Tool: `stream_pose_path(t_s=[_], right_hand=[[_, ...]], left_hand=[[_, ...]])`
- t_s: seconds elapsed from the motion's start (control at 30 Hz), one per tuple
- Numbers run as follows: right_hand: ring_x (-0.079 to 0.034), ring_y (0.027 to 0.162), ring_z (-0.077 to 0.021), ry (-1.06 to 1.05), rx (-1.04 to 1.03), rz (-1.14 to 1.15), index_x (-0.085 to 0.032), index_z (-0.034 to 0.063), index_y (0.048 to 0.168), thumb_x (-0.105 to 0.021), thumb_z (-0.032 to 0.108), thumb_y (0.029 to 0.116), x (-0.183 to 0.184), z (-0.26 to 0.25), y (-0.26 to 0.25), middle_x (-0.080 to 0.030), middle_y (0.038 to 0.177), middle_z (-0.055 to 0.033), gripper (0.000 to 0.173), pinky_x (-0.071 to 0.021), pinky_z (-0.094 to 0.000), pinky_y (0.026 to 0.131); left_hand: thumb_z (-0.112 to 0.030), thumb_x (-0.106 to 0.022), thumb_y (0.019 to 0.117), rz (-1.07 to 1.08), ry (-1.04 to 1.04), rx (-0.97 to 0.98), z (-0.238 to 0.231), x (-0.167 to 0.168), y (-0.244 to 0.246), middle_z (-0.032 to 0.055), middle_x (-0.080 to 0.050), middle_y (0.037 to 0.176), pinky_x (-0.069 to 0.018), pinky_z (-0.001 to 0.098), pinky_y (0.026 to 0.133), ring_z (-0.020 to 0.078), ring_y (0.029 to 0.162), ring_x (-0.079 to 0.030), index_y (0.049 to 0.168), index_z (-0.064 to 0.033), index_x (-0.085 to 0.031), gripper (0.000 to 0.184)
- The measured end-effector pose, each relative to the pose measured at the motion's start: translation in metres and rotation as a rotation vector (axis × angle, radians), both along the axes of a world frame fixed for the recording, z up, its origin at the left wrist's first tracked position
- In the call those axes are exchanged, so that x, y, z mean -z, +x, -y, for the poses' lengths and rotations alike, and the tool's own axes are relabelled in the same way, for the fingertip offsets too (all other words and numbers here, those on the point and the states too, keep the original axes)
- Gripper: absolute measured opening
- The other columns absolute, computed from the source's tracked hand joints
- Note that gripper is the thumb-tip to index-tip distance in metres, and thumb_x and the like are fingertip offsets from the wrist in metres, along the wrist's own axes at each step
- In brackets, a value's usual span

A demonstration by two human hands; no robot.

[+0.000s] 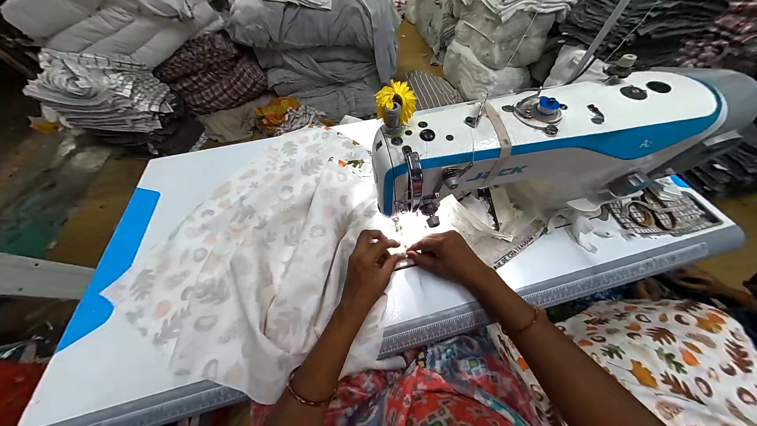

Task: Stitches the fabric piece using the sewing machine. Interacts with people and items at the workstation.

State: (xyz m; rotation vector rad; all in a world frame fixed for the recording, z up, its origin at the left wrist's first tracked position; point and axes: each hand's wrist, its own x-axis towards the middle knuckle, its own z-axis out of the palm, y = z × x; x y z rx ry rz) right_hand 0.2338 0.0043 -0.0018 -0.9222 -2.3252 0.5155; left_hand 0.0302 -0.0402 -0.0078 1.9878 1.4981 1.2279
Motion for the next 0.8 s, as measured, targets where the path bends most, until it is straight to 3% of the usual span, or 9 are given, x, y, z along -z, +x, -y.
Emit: stream_pose_path(t_s=[0.13,0.27,0.37,0.43,0.53,0.63,0.77,0.8], right_hand=[[-0.065,0.060,-0.0180,-0.029,-0.023,-0.015,-0.079,0.0086,0.093,-0.071,0.015,0.0908,-0.003,0.000,0.002,-0.071,0.072,-0.0051,0.011,-0.0543,-0.0405,0.060],[-0.065,0.059,-0.0196,0.109,-0.079,0.029,-0.081,0.0075,0.098,-0.069,0.014,0.0895,0.003,0.002,0.004,-0.067,0.069,-0.0060,0.016,-0.0540,-0.0380,0.055],[-0.070,0.063,-0.0253,0.058,0.039,0.106,-0.077,0.0046,0.094,-0.068,0.013,0.0915,-0.006,0.006,-0.007,-0.070,0.072,-0.0094,0.012,-0.0568,-0.0455,0.058],[-0.065,0.061,-0.0252,-0.212,0.105,0.101,-0.076,0.0047,0.092,-0.067,0.016,0.0941,-0.020,0.000,-0.010,-0.066,0.066,-0.0083,0.015,-0.0514,-0.0503,0.061],[-0.058,0.058,-0.0170,-0.463,0.141,-0.036,-0.078,0.0058,0.092,-0.072,0.015,0.0943,-0.028,-0.008,-0.005,-0.065,0.065,-0.0053,0.012,-0.0481,-0.0420,0.062],[-0.057,0.051,-0.0171,-0.256,0.185,-0.091,-0.077,0.0102,0.090,-0.075,0.017,0.0914,-0.008,0.003,-0.005,-0.063,0.060,-0.0024,0.007,-0.0485,-0.0424,0.053],[-0.065,0.061,-0.0229,-0.044,0.165,0.030,-0.076,0.0056,0.085,-0.071,0.015,0.0877,-0.003,0.003,-0.016,-0.065,0.067,-0.0064,0.011,-0.0533,-0.0467,0.057],[-0.066,0.065,-0.0239,-0.007,0.156,0.052,-0.075,0.0055,0.085,-0.070,0.016,0.0881,-0.002,0.003,-0.017,-0.066,0.071,-0.0073,0.012,-0.0540,-0.0458,0.059]], left_hand=[[-0.004,-0.084,0.0770,0.022,-0.096,-0.015,0.001,-0.006,0.001,0.0152,-0.062,0.109,-0.0592,0.0252,0.066,0.0110,0.071,-0.065,0.085,-0.0031,-0.077,0.011],[-0.010,-0.073,0.0826,-0.252,0.135,0.004,0.006,0.011,0.009,0.0207,-0.067,0.107,-0.0606,0.0425,0.078,0.0289,0.087,-0.070,0.085,0.0026,-0.075,0.013],[-0.014,-0.070,0.0869,-0.411,0.184,-0.040,0.006,0.011,0.013,0.0212,-0.071,0.106,-0.0582,0.0521,0.074,0.0365,0.087,-0.071,0.086,0.0026,-0.075,0.018],[-0.013,-0.074,0.0893,-0.365,0.000,-0.057,0.000,-0.003,0.013,0.0229,-0.069,0.108,-0.0576,0.0547,0.074,0.0368,0.085,-0.070,0.084,0.0040,-0.074,0.018],[-0.020,-0.075,0.0930,-0.328,-0.400,-0.032,-0.018,-0.038,0.009,0.0234,-0.065,0.113,-0.0561,0.0549,0.081,0.0366,0.091,-0.068,0.086,0.0064,-0.072,0.027],[-0.022,-0.074,0.0940,-0.386,-0.514,-0.019,-0.026,-0.054,0.010,0.0243,-0.065,0.105,-0.0534,0.0568,0.084,0.0393,0.095,-0.066,0.088,0.0067,-0.071,0.030],[-0.007,-0.071,0.0923,-0.509,-0.226,-0.058,-0.008,-0.033,0.019,0.0194,-0.071,0.099,-0.0498,0.0627,0.088,0.0398,0.095,-0.068,0.094,0.0004,-0.075,0.009],[0.001,-0.071,0.0881,-0.540,-0.133,-0.064,-0.002,-0.024,0.020,0.0192,-0.071,0.095,-0.0517,0.0609,0.084,0.0399,0.092,-0.069,0.093,0.0006,-0.076,0.007]])
